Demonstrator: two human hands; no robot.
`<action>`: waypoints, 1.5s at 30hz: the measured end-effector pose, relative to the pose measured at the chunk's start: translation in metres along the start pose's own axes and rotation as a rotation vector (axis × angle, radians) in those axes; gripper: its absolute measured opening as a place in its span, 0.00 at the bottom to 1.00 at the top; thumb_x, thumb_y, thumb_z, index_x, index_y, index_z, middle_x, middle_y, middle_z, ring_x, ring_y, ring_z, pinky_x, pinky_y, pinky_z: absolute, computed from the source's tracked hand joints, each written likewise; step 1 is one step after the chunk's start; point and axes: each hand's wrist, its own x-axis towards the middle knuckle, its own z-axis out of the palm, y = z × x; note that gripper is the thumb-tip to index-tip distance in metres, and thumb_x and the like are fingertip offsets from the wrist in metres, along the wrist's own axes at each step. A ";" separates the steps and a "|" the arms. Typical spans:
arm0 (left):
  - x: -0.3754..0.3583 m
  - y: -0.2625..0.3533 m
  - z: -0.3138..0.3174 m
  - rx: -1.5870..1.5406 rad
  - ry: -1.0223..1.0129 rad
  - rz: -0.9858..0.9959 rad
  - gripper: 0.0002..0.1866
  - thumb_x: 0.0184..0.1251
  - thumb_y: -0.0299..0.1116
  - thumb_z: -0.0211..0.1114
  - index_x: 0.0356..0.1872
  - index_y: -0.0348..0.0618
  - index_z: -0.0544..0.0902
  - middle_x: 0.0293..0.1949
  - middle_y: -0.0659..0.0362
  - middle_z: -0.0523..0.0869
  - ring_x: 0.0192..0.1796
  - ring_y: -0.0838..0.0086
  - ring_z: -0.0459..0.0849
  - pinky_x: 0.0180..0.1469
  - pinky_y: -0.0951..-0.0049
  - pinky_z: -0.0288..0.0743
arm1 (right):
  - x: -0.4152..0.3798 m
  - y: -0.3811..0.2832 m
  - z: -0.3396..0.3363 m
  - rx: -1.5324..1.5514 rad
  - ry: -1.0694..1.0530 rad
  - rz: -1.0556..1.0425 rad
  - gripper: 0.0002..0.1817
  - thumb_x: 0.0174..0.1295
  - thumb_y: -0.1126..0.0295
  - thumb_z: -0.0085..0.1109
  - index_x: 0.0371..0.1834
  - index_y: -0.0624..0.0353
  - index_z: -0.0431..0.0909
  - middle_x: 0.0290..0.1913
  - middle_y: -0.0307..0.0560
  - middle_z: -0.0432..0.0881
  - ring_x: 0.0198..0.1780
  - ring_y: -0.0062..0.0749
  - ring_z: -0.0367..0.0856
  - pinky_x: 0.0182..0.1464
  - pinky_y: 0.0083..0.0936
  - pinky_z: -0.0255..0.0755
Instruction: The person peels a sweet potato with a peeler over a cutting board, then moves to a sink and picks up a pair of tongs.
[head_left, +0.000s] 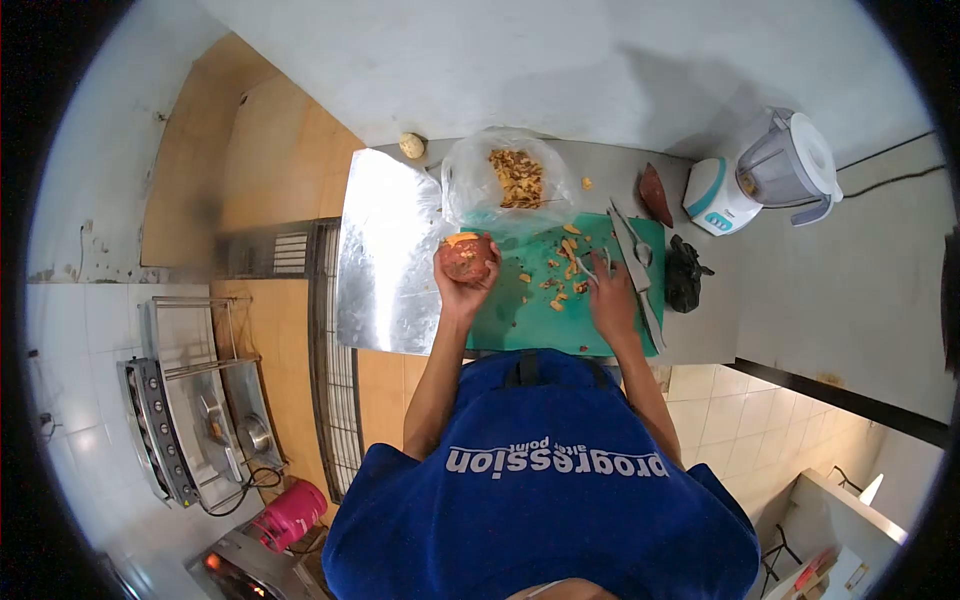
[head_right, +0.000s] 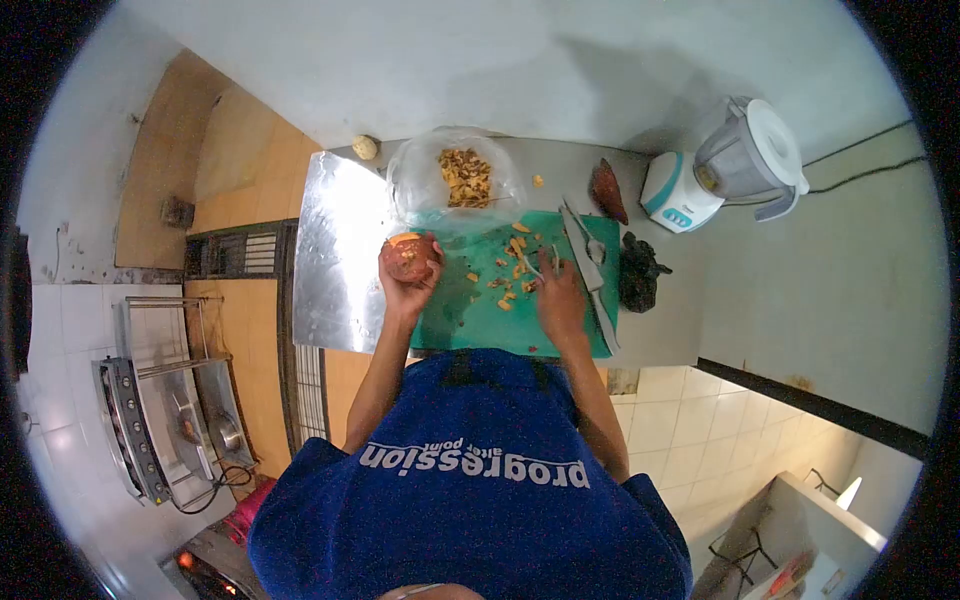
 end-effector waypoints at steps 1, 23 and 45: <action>0.002 -0.004 0.000 0.026 -0.036 -0.063 0.38 0.64 0.59 0.62 0.62 0.36 0.71 0.58 0.47 0.77 0.61 0.55 0.75 0.54 0.59 0.80 | -0.003 -0.002 0.001 0.002 0.016 -0.018 0.28 0.69 0.64 0.58 0.73 0.45 0.69 0.60 0.60 0.71 0.60 0.57 0.74 0.54 0.50 0.76; 0.001 0.024 -0.002 1.783 0.251 0.731 0.19 0.56 0.29 0.77 0.48 0.38 0.81 0.42 0.58 0.84 0.45 0.75 0.81 0.51 0.75 0.76 | -0.027 0.009 0.024 -0.190 0.172 0.106 0.31 0.66 0.70 0.60 0.74 0.41 0.68 0.63 0.60 0.66 0.62 0.61 0.65 0.62 0.55 0.67; -0.023 -0.004 0.020 2.227 0.287 1.070 0.20 0.46 0.28 0.79 0.42 0.39 0.83 0.46 0.53 0.78 0.50 0.62 0.81 0.54 0.64 0.77 | 0.048 0.056 -0.013 -0.200 0.077 0.039 0.31 0.67 0.75 0.53 0.74 0.43 0.68 0.68 0.61 0.65 0.65 0.61 0.65 0.66 0.57 0.61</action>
